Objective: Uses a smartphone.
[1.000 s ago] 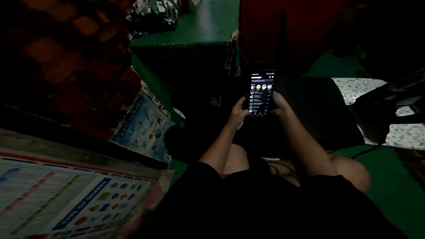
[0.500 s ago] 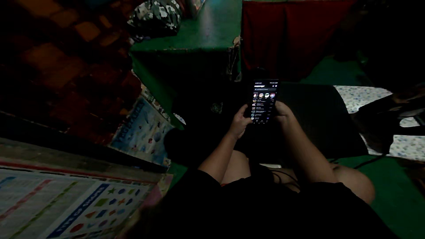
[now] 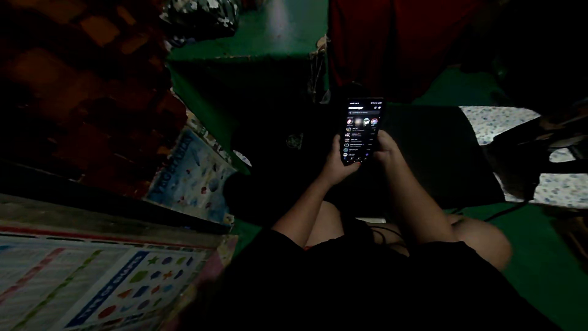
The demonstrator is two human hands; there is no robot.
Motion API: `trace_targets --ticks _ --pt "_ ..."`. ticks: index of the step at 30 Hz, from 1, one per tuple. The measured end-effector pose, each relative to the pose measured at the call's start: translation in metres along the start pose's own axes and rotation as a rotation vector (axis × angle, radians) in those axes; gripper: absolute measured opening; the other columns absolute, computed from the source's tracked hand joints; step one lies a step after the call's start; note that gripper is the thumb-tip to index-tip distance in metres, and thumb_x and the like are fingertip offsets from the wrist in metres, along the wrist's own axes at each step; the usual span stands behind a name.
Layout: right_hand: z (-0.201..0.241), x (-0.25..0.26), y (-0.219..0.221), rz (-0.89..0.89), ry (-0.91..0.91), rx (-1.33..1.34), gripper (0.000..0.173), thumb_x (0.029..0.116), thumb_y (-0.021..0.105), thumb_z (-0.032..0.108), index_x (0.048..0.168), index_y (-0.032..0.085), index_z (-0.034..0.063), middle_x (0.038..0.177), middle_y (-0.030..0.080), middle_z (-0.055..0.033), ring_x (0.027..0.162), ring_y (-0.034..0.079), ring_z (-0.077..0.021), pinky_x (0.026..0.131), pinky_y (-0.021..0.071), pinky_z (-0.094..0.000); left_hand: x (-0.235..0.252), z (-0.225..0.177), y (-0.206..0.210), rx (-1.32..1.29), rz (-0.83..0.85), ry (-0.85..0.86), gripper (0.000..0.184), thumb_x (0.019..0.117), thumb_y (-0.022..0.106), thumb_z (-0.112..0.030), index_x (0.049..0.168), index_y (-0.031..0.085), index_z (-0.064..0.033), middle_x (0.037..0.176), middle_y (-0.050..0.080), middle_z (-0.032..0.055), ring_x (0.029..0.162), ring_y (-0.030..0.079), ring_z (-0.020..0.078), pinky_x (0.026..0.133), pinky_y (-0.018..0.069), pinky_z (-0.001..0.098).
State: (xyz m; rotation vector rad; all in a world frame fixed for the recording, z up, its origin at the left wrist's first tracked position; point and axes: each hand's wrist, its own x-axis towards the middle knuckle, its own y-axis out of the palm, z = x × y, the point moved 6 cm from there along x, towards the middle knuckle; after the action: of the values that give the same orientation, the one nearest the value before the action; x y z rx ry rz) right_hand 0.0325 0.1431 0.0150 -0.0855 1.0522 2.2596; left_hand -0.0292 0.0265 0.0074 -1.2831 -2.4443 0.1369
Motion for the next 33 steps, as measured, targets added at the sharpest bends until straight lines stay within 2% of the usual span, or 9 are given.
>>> trace_targets --ticks 4,7,12,22,33 --pt "0.0 -0.002 0.0 -0.005 0.003 0.001 0.032 0.1103 0.033 0.02 0.096 0.06 0.0111 0.076 0.07 -0.0032 0.067 0.069 -0.0109 0.06 0.0602 -0.0294 -0.001 0.0 0.005 0.127 -0.048 -0.006 0.127 0.072 0.09 -0.007 0.16 0.0 0.0037 0.147 0.048 0.0323 0.132 0.057 0.0332 0.111 0.0476 0.0427" --pt "0.0 -0.003 0.001 0.015 0.0 0.012 0.032 0.1099 0.033 0.019 0.095 0.06 0.011 0.076 0.07 -0.0028 0.068 0.07 -0.0106 0.061 0.0603 -0.029 0.0 0.001 0.007 0.202 -0.085 -0.021 0.135 0.0694 0.093 -0.012 0.161 -0.005 0.0023 0.154 0.04 0.033 0.136 0.053 0.0357 0.112 0.0456 0.0448" --pt "0.0 -0.001 0.002 0.055 0.017 0.037 0.034 0.1101 0.03 0.018 0.094 0.06 0.0112 0.076 0.071 -0.003 0.067 0.07 -0.0104 0.061 0.0605 -0.0284 0.001 -0.002 0.007 0.23 -0.114 -0.014 0.133 0.0698 0.093 -0.013 0.16 -0.004 0.0047 0.155 0.036 0.0334 0.14 0.049 0.0357 0.115 0.042 0.0438" --pt "-0.002 0.007 -0.004 0.062 0.005 0.02 0.036 0.1107 0.029 0.019 0.096 0.06 0.0113 0.076 0.071 -0.0025 0.068 0.071 -0.0103 0.062 0.0607 -0.0281 0.001 -0.002 0.007 0.269 -0.148 -0.046 0.13 0.0728 0.091 -0.014 0.161 -0.003 0.0024 0.15 0.044 0.0337 0.134 0.055 0.0372 0.111 0.0464 0.0469" --pt "0.0 0.004 -0.003 0.057 0.002 0.012 0.037 0.1117 0.027 0.02 0.098 0.06 0.012 0.078 0.071 -0.0022 0.07 0.071 -0.0097 0.063 0.0608 -0.0281 0.001 -0.003 0.008 0.279 -0.147 -0.048 0.13 0.074 0.091 -0.015 0.16 -0.005 0.0036 0.15 0.043 0.034 0.134 0.055 0.0366 0.112 0.0453 0.0454"
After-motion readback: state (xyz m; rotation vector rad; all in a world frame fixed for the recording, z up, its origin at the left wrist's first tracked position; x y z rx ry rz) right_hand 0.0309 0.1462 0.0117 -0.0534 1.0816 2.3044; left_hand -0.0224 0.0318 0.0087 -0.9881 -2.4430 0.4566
